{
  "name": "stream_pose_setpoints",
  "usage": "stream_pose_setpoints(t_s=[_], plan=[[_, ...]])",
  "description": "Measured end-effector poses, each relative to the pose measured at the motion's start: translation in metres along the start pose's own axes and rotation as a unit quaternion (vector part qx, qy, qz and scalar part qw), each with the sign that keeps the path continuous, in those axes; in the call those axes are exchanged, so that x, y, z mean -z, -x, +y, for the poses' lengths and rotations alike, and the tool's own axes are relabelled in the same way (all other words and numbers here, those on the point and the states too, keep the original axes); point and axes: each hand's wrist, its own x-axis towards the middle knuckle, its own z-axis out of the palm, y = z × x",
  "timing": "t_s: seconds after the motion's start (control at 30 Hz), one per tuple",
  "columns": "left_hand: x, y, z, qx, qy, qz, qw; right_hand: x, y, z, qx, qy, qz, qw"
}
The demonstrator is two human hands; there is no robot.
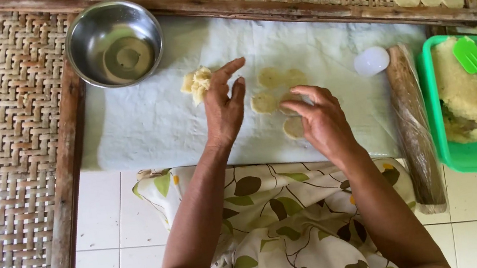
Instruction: Rolling out dough and cutting it into small circular shapes using a plastic mold.
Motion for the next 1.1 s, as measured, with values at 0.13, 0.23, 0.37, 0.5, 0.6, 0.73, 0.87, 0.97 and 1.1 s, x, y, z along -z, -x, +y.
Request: stream_pose_setpoints(t_s=[0.13,0.23,0.37,0.5,0.6,0.73,0.87,0.97,1.1], plan=[[0.005,0.002,0.021,0.03,0.046,-0.011,0.998,-0.023,0.005,0.005,0.056,0.114,-0.009,0.992],[0.01,0.003,0.021,0.041,0.085,0.022,0.995,-0.006,0.002,-0.022,0.033,0.138,-0.031,0.989],[0.022,0.007,0.038,0.02,0.153,0.035,0.987,-0.009,0.004,-0.005,0.032,0.1,-0.025,0.994],[0.024,0.022,0.05,-0.269,-0.085,0.014,0.959,0.007,-0.014,0.017,0.0,0.073,0.042,0.996],[0.014,0.045,0.047,-0.414,-0.161,-0.043,0.895,0.025,-0.033,0.019,0.008,0.098,0.063,0.993],[-0.004,0.061,0.038,-0.405,-0.169,-0.143,0.887,0.019,-0.042,0.031,-0.005,0.042,0.04,0.998],[-0.025,0.069,0.028,-0.404,-0.174,-0.195,0.877,0.0,-0.051,0.037,-0.04,0.044,0.007,0.998],[-0.034,0.07,0.021,-0.406,-0.159,-0.223,0.872,-0.006,-0.06,0.036,-0.055,0.047,-0.016,0.997],[-0.035,0.076,0.019,-0.383,-0.148,-0.243,0.879,-0.009,-0.062,0.028,-0.062,0.078,-0.031,0.995]])
